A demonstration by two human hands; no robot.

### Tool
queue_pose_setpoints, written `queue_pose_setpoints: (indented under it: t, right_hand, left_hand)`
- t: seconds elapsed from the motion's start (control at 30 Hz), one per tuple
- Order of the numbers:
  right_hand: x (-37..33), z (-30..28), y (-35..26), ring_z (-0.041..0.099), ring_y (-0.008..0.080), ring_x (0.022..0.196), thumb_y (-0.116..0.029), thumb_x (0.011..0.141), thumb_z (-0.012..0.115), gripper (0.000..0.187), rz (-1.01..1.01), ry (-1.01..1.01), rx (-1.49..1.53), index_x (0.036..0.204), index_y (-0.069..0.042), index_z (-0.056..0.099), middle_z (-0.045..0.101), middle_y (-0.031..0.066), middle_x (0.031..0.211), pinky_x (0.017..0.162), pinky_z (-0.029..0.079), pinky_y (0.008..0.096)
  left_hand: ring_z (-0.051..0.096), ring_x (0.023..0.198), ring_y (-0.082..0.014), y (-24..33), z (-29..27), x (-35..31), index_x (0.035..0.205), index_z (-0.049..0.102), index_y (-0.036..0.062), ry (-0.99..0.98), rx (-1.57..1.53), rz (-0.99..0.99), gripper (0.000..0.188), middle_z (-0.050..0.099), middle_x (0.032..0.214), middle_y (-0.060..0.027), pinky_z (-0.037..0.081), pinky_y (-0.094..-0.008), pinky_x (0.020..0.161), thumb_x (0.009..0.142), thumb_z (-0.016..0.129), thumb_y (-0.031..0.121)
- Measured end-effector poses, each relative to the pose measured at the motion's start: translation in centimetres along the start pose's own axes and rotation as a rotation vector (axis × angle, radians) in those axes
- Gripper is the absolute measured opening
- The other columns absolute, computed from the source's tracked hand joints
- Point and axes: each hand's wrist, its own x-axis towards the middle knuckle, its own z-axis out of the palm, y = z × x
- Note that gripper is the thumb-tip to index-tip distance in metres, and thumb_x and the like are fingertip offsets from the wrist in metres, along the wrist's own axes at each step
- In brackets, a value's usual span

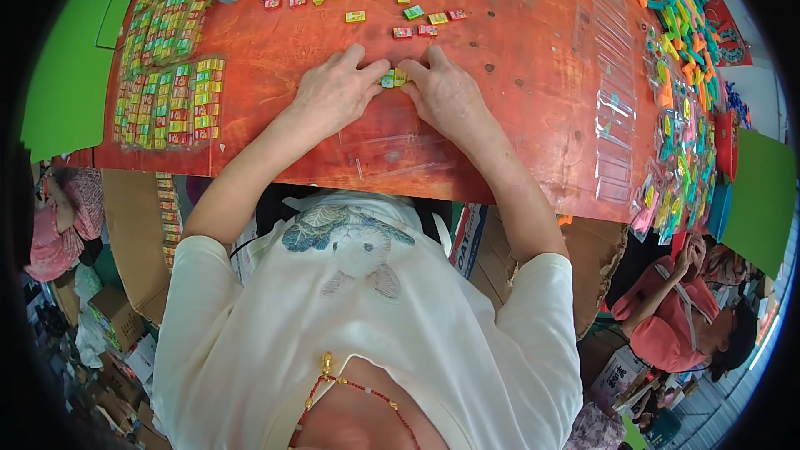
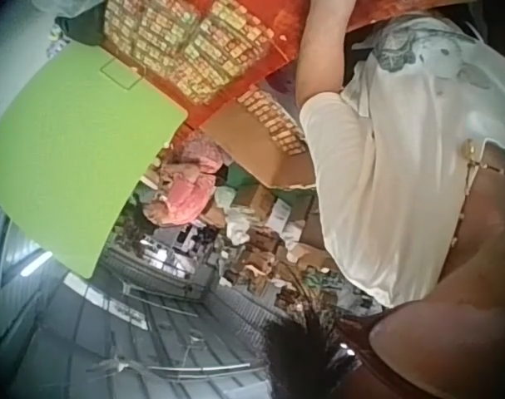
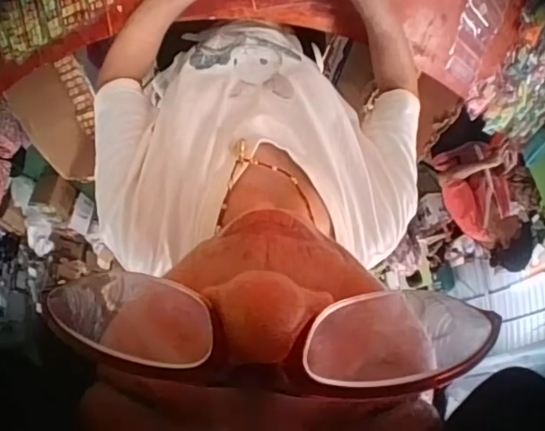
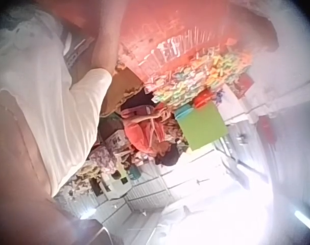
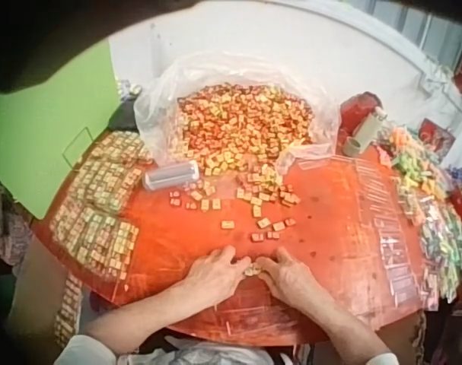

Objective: Manually organizing and packing small colorful square tiles into plastic sleeves at a production table.

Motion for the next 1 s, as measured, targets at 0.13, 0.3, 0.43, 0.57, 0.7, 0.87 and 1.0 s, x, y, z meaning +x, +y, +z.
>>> queue_pose_setpoints:
  t: [0.13,0.3,0.43,0.57,0.7,0.87,1.0]
  right_hand:
    - [-0.3,-0.8,-1.2,0.066,0.0366,0.083,-0.015,0.088,0.069,0.024,0.014,0.051,0.018,0.112,-0.010,0.066,0.059,0.0163,0.097,0.071,0.057,0.0450]
    - [-3.0,-2.3,-3.7,0.066,0.0362,0.084,-0.013,0.087,0.071,0.025,0.034,0.049,0.078,0.111,-0.010,0.065,0.058,0.0159,0.098,0.071,0.056,0.0454]
    - [-5.0,-1.2,-3.8,0.066,0.0351,0.090,-0.013,0.087,0.071,0.029,0.038,-0.080,0.012,0.114,-0.007,0.064,0.056,0.0158,0.102,0.072,0.056,0.0446]
    - [-5.4,-1.4,-3.6,0.066,0.0344,0.091,-0.012,0.088,0.071,0.035,0.035,-0.001,0.102,0.121,-0.006,0.062,0.057,0.0169,0.105,0.074,0.056,0.0435]
    - [-5.7,-2.0,-3.4,0.067,0.0340,0.090,-0.011,0.088,0.071,0.035,0.079,0.072,0.143,0.122,-0.006,0.063,0.059,0.0153,0.105,0.074,0.056,0.0435]
    - [-6.6,-0.7,-2.4,0.066,0.0333,0.089,-0.009,0.090,0.069,0.030,0.043,0.021,0.138,0.120,-0.008,0.066,0.060,0.0133,0.103,0.074,0.055,0.0424]
    - [-5.9,-0.5,-2.1,0.065,0.0334,0.091,-0.007,0.091,0.067,0.027,0.020,-0.024,0.166,0.119,-0.008,0.066,0.061,0.0138,0.103,0.077,0.055,0.0408]
  left_hand:
    - [0.066,0.091,-0.0332,0.4,-0.9,-0.6,0.120,0.063,0.0157,0.024,0.003,-0.017,0.034,0.053,0.099,-0.0126,0.058,-0.0446,0.071,0.088,0.071,0.022]
    - [0.064,0.090,-0.0318,2.9,-2.5,-3.6,0.121,0.063,0.0156,0.029,-0.067,-0.023,0.033,0.052,0.099,-0.0123,0.058,-0.0444,0.069,0.088,0.070,0.019]
    - [0.062,0.086,-0.0314,3.6,-0.4,-5.6,0.125,0.062,0.0115,0.021,0.013,0.031,0.039,0.051,0.098,-0.0123,0.057,-0.0423,0.069,0.088,0.070,0.021]
    - [0.062,0.087,-0.0329,4.0,-1.3,-5.9,0.133,0.058,0.0102,0.051,-0.120,0.018,0.045,0.052,0.105,-0.0147,0.056,-0.0424,0.070,0.090,0.068,0.021]
    - [0.059,0.110,-0.0349,3.3,-2.0,-7.0,0.141,0.053,0.0103,0.053,-0.325,-0.152,0.054,0.052,0.126,-0.0179,0.053,-0.0427,0.085,0.091,0.067,0.025]
    - [0.041,0.137,-0.0385,3.0,-0.2,-7.1,0.145,0.048,0.0085,0.078,-0.179,0.030,0.066,0.037,0.154,-0.0197,0.033,-0.0593,0.106,0.088,0.070,0.034]
    - [0.032,0.146,-0.0367,3.3,1.4,-7.0,0.148,0.045,0.0069,-0.002,-0.087,0.082,0.074,0.036,0.157,-0.0139,0.030,-0.0641,0.108,0.087,0.071,0.039]
